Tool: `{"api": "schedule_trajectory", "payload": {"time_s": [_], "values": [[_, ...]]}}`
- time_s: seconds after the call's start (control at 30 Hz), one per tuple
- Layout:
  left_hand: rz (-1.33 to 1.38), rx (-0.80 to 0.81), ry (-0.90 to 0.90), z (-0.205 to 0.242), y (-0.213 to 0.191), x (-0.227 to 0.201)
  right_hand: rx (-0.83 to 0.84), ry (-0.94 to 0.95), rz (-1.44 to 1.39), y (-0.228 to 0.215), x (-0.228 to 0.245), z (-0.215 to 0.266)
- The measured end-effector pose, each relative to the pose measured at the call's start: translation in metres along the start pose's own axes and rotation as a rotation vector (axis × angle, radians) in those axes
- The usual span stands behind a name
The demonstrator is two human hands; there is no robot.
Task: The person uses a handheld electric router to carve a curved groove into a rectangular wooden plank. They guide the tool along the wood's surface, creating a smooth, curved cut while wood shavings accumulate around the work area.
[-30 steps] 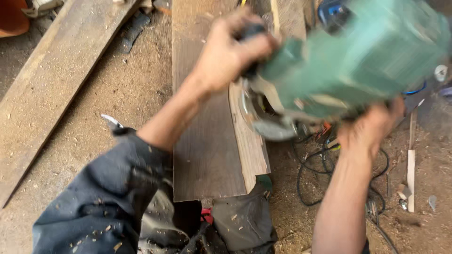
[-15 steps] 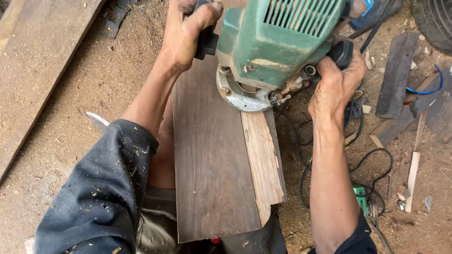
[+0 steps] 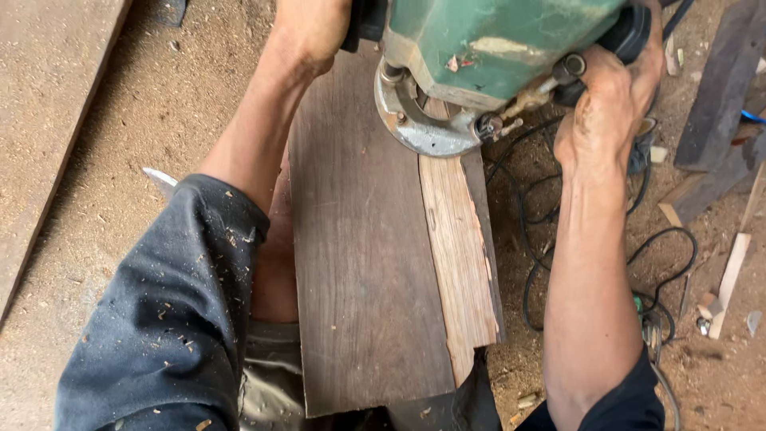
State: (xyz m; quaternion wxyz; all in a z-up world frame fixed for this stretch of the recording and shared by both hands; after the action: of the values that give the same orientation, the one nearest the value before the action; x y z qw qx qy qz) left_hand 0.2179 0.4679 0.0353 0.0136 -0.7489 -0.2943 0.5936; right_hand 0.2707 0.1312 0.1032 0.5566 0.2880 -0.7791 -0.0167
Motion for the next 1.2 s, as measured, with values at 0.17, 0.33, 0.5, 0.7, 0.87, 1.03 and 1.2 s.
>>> {"api": "schedule_trajectory", "payload": {"time_s": [0.17,0.33,0.5,0.7,0.87,1.03,1.2], "values": [[-0.112,0.019,-0.046,-0.003,0.002,0.011,0.000,-0.013,0.005,0.000,-0.001,-0.003],[-0.187,0.026,-0.051,-0.009,-0.001,0.008,-0.002,-0.027,-0.050,-0.001,-0.006,-0.005],[-0.246,0.028,-0.062,-0.009,-0.001,0.013,0.008,-0.049,-0.025,-0.006,-0.009,-0.005],[-0.328,0.029,-0.085,-0.008,0.002,0.018,-0.019,-0.041,-0.009,-0.005,-0.008,-0.004],[-0.347,-0.007,-0.037,-0.011,-0.001,0.016,-0.022,-0.047,-0.021,0.004,-0.005,-0.008],[-0.363,-0.049,0.098,-0.006,-0.003,0.002,-0.033,-0.036,-0.010,0.004,-0.006,-0.011],[-0.336,0.022,-0.074,-0.005,0.000,0.002,-0.033,-0.035,-0.003,0.002,-0.009,-0.012]]}}
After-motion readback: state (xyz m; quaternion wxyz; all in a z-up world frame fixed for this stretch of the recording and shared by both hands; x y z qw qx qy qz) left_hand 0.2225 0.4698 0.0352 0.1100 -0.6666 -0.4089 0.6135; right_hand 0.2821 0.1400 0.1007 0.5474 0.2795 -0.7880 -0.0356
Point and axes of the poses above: each hand's wrist, its own z-axis away from the middle knuckle, its own y-axis out of the palm, x = y × z, the point moved 5 cm from there along -z, towards the middle knuckle, and after that the axes turned 10 degrees about -z, right-handed, at the moved point
